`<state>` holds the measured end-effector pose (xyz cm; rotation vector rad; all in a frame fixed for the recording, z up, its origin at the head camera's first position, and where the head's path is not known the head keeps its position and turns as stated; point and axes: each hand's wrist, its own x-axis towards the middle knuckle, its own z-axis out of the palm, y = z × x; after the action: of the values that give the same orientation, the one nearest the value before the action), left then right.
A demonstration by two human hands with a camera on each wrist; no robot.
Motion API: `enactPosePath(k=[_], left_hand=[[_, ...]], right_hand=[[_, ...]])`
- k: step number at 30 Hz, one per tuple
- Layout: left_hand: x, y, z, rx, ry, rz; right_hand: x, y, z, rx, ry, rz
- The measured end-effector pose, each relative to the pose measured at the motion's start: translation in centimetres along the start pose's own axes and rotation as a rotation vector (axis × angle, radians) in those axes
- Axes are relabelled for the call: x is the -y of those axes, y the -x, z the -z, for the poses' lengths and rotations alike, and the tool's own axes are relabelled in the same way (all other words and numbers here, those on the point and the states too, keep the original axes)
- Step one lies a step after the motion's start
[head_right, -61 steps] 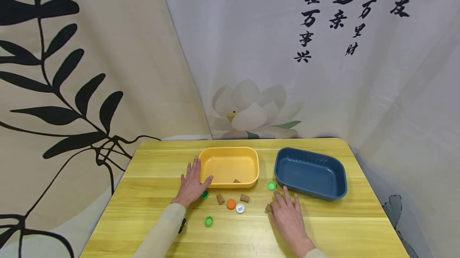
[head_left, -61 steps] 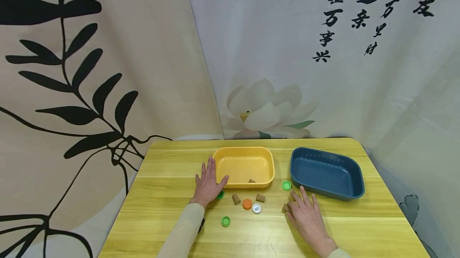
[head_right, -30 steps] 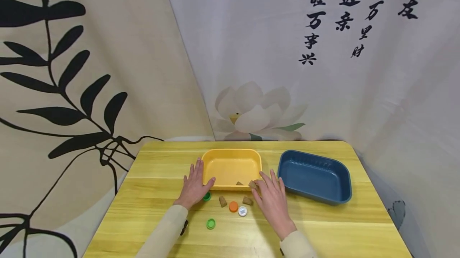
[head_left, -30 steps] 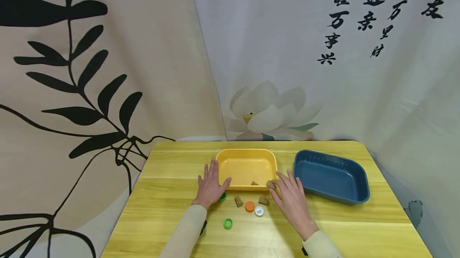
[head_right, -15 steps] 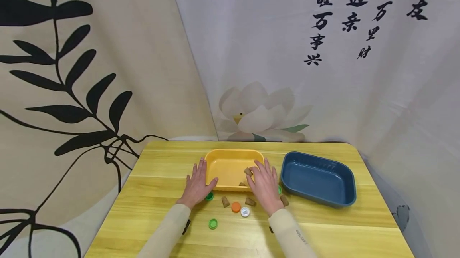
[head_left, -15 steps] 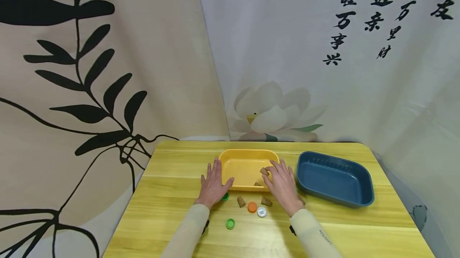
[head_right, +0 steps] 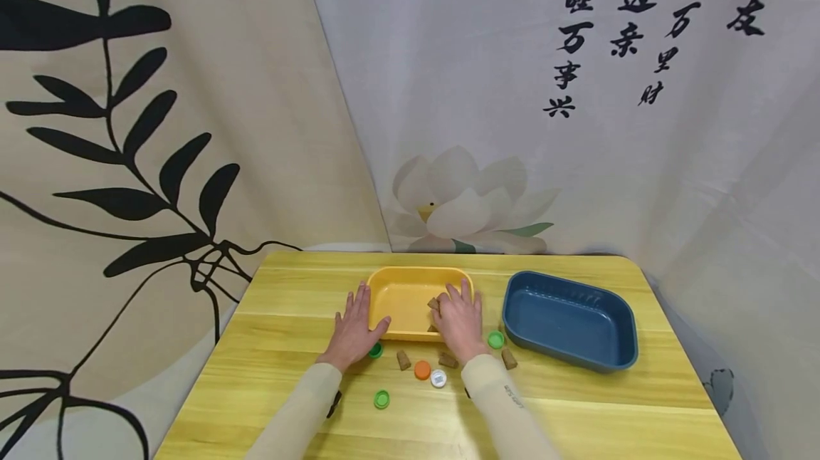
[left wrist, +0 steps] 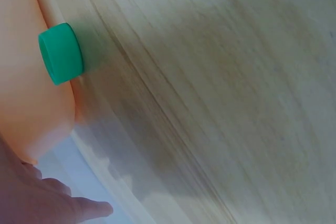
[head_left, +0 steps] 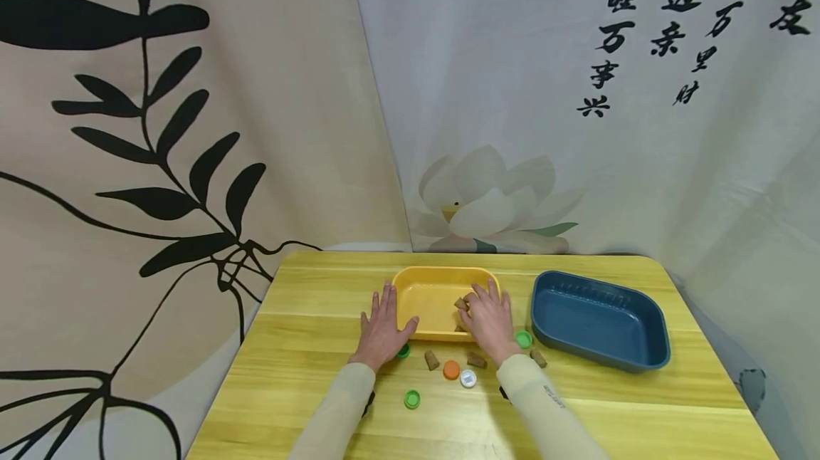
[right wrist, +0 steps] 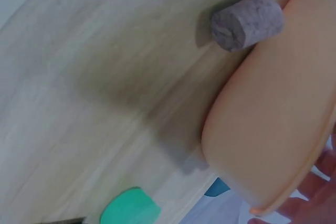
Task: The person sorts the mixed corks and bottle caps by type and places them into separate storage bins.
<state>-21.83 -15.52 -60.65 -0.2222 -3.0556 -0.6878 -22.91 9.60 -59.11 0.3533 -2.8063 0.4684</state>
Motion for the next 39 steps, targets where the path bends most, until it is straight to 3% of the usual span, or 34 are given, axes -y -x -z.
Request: enactPosePath(k=[4,10,17,28,39], left_hand=[[-0.1,0.0,-0.2,0.004,0.010,-0.004],[0.0,0.0,-0.2,0.003,0.013,-0.001],[0.0,0.1,-0.2,0.004,0.020,0.004],[0.1,0.1,0.0,-0.007,0.024,0.000],[-0.1,0.1,-0.1,0.004,0.034,0.002]], right_hand=[[-0.1,0.3,0.0,0.015,-0.026,-0.011],[-0.6,1.7,1.6,-0.031,-0.068,-0.018],[-1.7,4.7,3.8,-0.058,-0.127,-0.029],[-4.0,9.3,4.5,-0.175,-0.156,-0.014],[-5.7,11.9,5.0,-0.134,-0.141,-0.014]])
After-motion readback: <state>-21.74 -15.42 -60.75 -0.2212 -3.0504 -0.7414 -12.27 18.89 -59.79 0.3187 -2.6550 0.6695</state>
